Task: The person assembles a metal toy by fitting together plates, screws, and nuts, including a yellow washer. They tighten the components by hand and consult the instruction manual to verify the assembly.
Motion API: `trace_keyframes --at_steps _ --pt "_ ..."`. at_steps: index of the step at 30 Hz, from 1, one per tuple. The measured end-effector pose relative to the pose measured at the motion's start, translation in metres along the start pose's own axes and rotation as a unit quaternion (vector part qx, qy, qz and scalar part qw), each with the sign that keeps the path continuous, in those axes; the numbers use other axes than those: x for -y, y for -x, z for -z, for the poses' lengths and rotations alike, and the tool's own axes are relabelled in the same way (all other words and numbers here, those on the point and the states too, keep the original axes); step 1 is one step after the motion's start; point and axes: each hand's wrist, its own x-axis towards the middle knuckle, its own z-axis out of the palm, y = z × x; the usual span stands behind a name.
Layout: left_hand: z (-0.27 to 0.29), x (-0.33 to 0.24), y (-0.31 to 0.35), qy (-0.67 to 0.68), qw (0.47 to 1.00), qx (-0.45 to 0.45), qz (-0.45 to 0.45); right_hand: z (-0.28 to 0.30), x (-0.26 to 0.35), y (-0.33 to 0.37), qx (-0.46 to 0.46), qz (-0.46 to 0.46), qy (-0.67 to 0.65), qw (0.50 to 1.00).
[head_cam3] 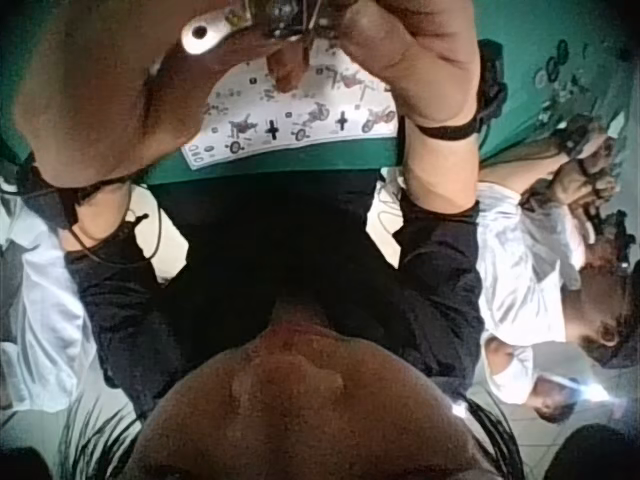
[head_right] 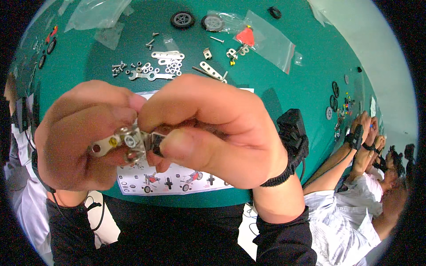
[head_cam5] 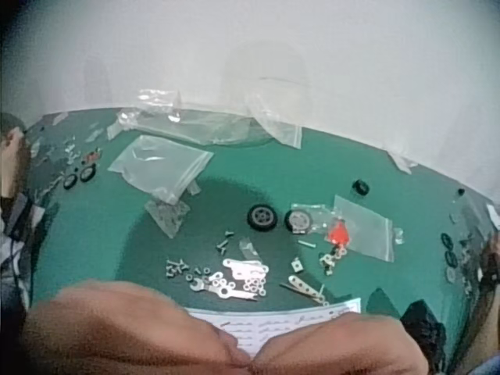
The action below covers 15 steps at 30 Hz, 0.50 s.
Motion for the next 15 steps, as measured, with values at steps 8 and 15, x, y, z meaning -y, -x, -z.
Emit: trace_keyframes --at_steps 8,15 --pt "0.001 -0.018 -0.006 0.027 0.995 0.021 0.091 0.000 -0.002 -0.001 0.005 0.022 0.008 1.000" --pt "0.004 -0.016 -0.007 -0.059 0.997 0.023 0.044 0.001 0.000 -0.002 0.007 0.039 0.059 0.997"
